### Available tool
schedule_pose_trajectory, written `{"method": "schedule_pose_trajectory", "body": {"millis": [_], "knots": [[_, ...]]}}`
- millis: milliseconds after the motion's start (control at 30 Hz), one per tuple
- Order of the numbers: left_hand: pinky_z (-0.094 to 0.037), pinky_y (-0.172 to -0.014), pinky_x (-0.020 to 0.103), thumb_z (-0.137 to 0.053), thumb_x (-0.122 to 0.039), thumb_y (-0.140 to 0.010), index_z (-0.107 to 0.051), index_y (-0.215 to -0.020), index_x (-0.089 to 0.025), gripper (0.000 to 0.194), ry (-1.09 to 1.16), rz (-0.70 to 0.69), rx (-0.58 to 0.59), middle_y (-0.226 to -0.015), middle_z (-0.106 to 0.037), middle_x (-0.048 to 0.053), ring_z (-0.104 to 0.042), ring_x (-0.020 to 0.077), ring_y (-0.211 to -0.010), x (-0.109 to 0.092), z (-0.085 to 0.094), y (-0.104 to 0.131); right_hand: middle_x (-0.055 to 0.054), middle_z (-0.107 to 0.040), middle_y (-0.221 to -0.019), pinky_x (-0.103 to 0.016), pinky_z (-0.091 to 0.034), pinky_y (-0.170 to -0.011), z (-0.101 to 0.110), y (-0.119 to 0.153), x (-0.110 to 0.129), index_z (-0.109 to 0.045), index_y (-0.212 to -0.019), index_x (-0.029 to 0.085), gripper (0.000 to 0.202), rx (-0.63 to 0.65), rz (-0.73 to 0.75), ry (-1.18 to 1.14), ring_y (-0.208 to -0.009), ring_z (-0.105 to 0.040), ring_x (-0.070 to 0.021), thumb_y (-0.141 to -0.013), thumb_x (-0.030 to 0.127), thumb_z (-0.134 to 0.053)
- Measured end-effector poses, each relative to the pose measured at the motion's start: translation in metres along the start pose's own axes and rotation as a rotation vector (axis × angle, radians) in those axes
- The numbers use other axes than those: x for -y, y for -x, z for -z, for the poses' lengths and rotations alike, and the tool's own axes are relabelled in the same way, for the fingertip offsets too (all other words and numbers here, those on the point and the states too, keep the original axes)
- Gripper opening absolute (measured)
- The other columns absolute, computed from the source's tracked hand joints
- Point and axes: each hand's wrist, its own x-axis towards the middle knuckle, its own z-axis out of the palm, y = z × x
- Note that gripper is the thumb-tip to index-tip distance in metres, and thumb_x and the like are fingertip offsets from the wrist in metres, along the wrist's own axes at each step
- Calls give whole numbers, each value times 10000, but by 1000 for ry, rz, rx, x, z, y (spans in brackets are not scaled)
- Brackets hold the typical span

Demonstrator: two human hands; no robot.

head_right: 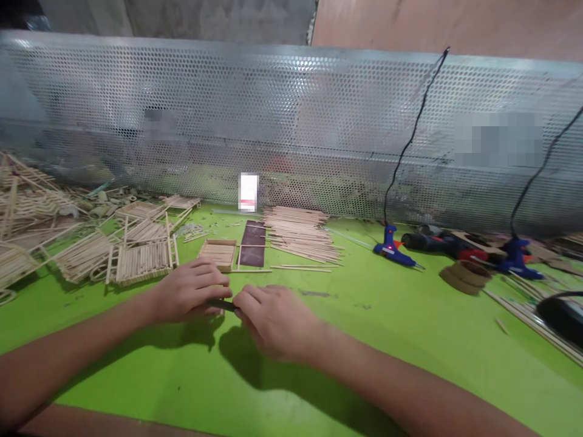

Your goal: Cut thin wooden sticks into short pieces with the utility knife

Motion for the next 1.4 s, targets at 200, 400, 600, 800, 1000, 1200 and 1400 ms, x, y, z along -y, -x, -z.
{"method": "schedule_pose_trajectory", "body": {"millis": [200, 400, 600, 800, 1000, 1200, 1400], "knots": [[-489, -764, 326, -440, -412, -1113, -642, -924, -165, 371, 49, 21, -17, -760, -710, 14, -611, 154, -688, -7, 4, -8, -35, -655, -830, -294, -332, -614, -6, 7, -4, -589, -1043, 191, 196, -178, 67, -84, -654, -523, -162, -1077, 220, -398], [-437, -630, 290, -413, -409, -1119, -640, -840, -172, 431, 47, 61, -23, -677, -645, 4, -572, 136, -610, -11, 6, -12, -27, -642, -799, -290, -353, -593, -8, 7, -8, -552, -1050, 200, 209, -435, 153, -150, -632, -520, -160, -1105, 244, -355], [-372, -578, 273, -323, -383, -1140, -572, -765, -178, 495, 100, 97, -72, -627, -593, -15, -511, 121, -555, -13, 7, -14, -31, -639, -829, -280, -399, -596, -7, 6, -6, -532, -1077, 205, 157, -455, 129, -274, -648, -544, -156, -1101, 230, -379], [-324, -536, 261, -389, -438, -1121, -561, -732, -175, 500, 178, 47, -115, -583, -548, -34, -474, 104, -523, -31, 2, -18, 9, -549, -763, -253, -412, -543, -5, 7, -7, -507, -1057, 232, 178, -574, 18, -625, -612, -497, -144, -1119, 319, -364], [-367, -576, 306, -470, -409, -1097, -597, -772, -177, 419, 183, -40, -7, -665, -591, -1, -493, 138, -583, -44, -6, -18, 7, -573, -736, -272, -370, -569, 11, -2, -36, -571, -1006, 220, 276, -387, -305, -549, -618, -495, -153, -1100, 415, -400], [-499, -602, 242, -506, -200, -1073, -667, -973, -131, 202, 281, 183, -115, -815, -718, 47, -629, 135, -684, -23, -7, -8, -61, -718, -911, -297, -341, -624, -5, -7, -56, -664, -1092, 191, 251, 10, -328, -126, -722, -600, -182, -1067, 278, -429], [-632, -684, 257, -677, -219, -999, -763, -997, -166, 102, 550, 444, -44, -852, -795, 27, -742, 131, -733, -19, -6, 1, -109, -727, -1041, -368, -470, -792, -11, -7, -58, -688, -1136, 155, 249, 29, -255, -19, -932, -650, -250, -1062, 279, -486]]}}
